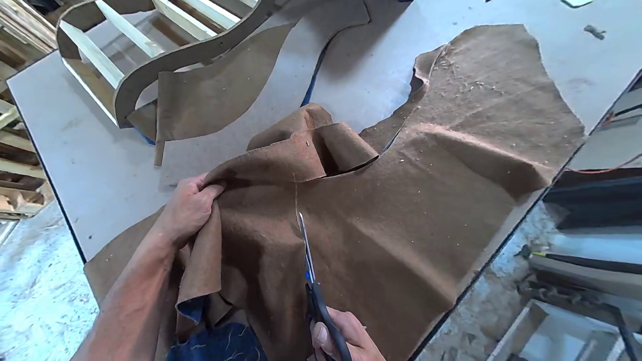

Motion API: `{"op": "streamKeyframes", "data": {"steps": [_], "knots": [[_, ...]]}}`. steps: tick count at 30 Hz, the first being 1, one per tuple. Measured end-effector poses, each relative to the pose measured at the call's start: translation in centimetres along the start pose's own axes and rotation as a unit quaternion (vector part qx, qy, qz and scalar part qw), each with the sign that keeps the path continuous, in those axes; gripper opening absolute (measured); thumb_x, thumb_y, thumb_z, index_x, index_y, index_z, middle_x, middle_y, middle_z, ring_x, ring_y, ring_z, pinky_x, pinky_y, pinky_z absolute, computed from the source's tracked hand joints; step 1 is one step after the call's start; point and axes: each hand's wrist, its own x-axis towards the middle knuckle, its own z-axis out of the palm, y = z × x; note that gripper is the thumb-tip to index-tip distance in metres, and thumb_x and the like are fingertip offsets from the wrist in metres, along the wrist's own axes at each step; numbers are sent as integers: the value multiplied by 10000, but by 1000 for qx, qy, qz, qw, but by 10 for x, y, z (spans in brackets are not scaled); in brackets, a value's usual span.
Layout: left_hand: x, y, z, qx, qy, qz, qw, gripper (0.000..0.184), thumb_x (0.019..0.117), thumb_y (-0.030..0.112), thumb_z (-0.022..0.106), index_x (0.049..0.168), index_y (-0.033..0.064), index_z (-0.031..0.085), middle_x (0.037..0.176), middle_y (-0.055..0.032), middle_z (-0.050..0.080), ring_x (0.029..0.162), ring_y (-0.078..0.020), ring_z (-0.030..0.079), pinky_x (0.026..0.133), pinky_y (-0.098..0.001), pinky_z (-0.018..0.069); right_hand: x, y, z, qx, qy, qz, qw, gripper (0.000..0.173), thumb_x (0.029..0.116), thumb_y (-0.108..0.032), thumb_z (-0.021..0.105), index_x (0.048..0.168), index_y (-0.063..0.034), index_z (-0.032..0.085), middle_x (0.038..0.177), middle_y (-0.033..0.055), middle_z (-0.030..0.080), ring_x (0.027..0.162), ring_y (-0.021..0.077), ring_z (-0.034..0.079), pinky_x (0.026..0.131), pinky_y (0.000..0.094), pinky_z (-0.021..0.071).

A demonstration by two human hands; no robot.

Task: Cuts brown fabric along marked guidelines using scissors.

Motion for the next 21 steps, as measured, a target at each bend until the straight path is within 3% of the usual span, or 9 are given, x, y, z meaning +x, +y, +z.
{"op": "streamKeyframes", "data": {"steps": [8, 13, 21], "knots": [[3, 1, 0, -22, 6, -28, 999, 223, 1079, 132, 486, 1074, 90, 705, 885, -21, 737, 761, -80, 699, 701, -285, 599, -3, -1, 5, -40, 12, -11, 999, 585, 1017, -614, 486, 879, -61, 619, 615, 10, 567, 506, 106, 554, 477, 309, 476], [1, 5, -1, -27, 5, -23, 999, 226, 1074, 126, 492, 1029, 91, 711, 847, -10, 732, 727, -62, 688, 670, -257, 589, 5, -3, 6, -15, 22, 8, 1000, 576, 986, -648, 519, 892, -90, 623, 615, -12, 572, 498, 98, 554, 465, 301, 474], [2, 3, -3, -5, 7, -28, 1000, 283, 1094, 232, 469, 1026, 99, 710, 837, -16, 721, 724, -77, 683, 674, -282, 585, 14, -7, 6, -6, 18, 14, 1000, 564, 980, -658, 518, 895, -109, 618, 622, -37, 590, 505, 75, 576, 465, 274, 490]]}}
